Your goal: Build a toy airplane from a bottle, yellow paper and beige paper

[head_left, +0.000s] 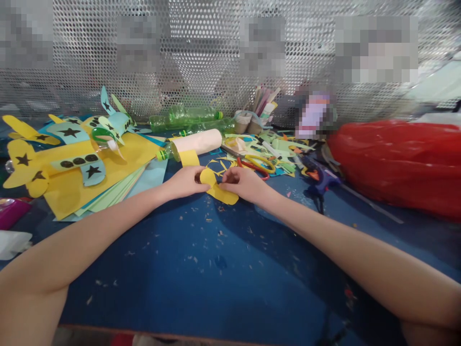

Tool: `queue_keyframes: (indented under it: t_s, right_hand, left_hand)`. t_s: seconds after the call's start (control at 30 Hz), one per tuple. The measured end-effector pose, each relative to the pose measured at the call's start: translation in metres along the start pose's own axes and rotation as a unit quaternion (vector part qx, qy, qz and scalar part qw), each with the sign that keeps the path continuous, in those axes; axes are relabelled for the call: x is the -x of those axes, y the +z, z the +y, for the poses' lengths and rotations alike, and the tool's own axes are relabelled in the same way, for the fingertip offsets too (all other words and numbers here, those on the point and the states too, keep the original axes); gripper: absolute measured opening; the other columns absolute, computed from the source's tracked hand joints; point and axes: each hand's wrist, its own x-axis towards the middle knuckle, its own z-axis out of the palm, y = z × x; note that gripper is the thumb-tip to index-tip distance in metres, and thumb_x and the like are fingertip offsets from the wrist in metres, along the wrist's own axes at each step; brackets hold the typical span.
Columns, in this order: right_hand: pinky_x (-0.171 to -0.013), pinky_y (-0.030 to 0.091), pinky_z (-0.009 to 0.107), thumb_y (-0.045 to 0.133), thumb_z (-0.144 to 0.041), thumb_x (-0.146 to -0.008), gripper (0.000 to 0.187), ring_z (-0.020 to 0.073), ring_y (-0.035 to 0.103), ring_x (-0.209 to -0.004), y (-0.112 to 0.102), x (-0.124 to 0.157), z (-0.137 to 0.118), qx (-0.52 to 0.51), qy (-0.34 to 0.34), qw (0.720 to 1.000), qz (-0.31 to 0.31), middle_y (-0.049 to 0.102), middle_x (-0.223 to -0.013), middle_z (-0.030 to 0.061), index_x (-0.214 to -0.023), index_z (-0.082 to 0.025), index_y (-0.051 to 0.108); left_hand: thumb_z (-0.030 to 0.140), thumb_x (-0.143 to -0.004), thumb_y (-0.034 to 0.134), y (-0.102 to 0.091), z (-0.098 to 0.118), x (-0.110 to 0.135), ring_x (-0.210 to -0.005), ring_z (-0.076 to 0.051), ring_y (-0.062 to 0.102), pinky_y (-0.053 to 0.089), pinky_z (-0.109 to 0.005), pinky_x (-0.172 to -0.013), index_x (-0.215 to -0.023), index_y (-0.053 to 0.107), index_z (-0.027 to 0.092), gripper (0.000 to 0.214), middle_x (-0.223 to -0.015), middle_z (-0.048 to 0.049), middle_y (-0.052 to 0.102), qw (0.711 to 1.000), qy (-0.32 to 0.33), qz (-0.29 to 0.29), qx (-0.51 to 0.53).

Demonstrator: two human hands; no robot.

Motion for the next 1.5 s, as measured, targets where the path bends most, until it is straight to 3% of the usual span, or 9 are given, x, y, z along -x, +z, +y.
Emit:
queue_keyframes:
  t_s: [0.47,0.9,1.07,1.2,1.33,1.5]
  right_hand:
    - [-0.057,0.045,0.027,0.069,-0.015,-0.072,0.014,0.013,0.056,-0.058,0.003,0.003,-0.002,0.059,-0.024,0.998,0.019,0.062,-0.066,-0.0012,-0.071,-0.02,0.056]
    - [-0.059,0.046,0.027,0.065,-0.012,-0.071,0.014,0.0135,0.058,-0.062,0.006,0.007,-0.002,0.112,-0.043,0.992,0.04,0.064,-0.071,0.0001,-0.075,-0.02,0.055]
    - [-0.057,0.043,0.027,0.063,-0.013,-0.07,0.013,0.0134,0.056,-0.061,0.007,0.01,-0.004,0.141,-0.047,0.988,0.034,0.064,-0.071,-0.0006,-0.075,-0.021,0.054]
    - [-0.059,0.045,0.026,0.06,-0.013,-0.073,0.01,0.0129,0.056,-0.062,0.003,0.012,-0.001,0.137,-0.104,0.985,0.017,0.064,-0.073,-0.0011,-0.079,-0.021,0.058]
    - [-0.072,0.051,0.032,0.058,-0.013,-0.079,0.018,0.0166,0.062,-0.074,-0.004,0.014,0.005,0.177,-0.187,0.966,0.007,0.067,-0.085,0.0043,-0.089,-0.021,0.072]
    - [-0.083,0.053,0.037,0.051,-0.012,-0.086,0.031,0.021,0.065,-0.089,-0.008,0.014,0.01,0.246,-0.268,0.931,-0.013,0.069,-0.095,0.0093,-0.099,-0.02,0.077]
  left_hand:
    - [0.025,-0.066,0.074,0.004,0.002,0.001,-0.062,-0.013,0.052,0.038,-0.025,-0.056,-0.084,0.064,0.016,0.022,-0.068,0.003,0.06,1.0,-0.006,0.008,-0.02]
    - [0.027,-0.066,0.072,0.004,0.005,0.001,-0.06,-0.012,0.05,0.036,-0.025,-0.056,-0.077,0.059,0.018,0.02,-0.065,0.0044,0.055,1.0,-0.008,0.001,-0.024]
    - [0.027,-0.065,0.073,0.004,0.004,0.001,-0.065,-0.015,0.055,0.04,-0.027,-0.06,-0.079,0.061,0.018,0.02,-0.069,0.0022,0.06,0.999,-0.004,0.01,-0.039]
    - [0.028,-0.065,0.074,0.005,0.001,0.001,-0.068,-0.017,0.057,0.041,-0.027,-0.06,-0.082,0.063,0.018,0.022,-0.072,0.0009,0.063,0.999,0.005,0.018,-0.044]
    - [0.028,-0.066,0.074,0.005,0.0,0.001,-0.065,-0.014,0.055,0.04,-0.026,-0.06,-0.084,0.064,0.017,0.023,-0.073,0.0014,0.063,0.999,0.005,0.009,-0.03]
    - [0.04,-0.08,0.058,0.004,0.003,0.001,-0.061,-0.013,0.049,0.037,-0.026,-0.058,-0.075,0.057,0.018,0.022,-0.066,0.0018,0.054,1.0,0.002,-0.014,0.013]
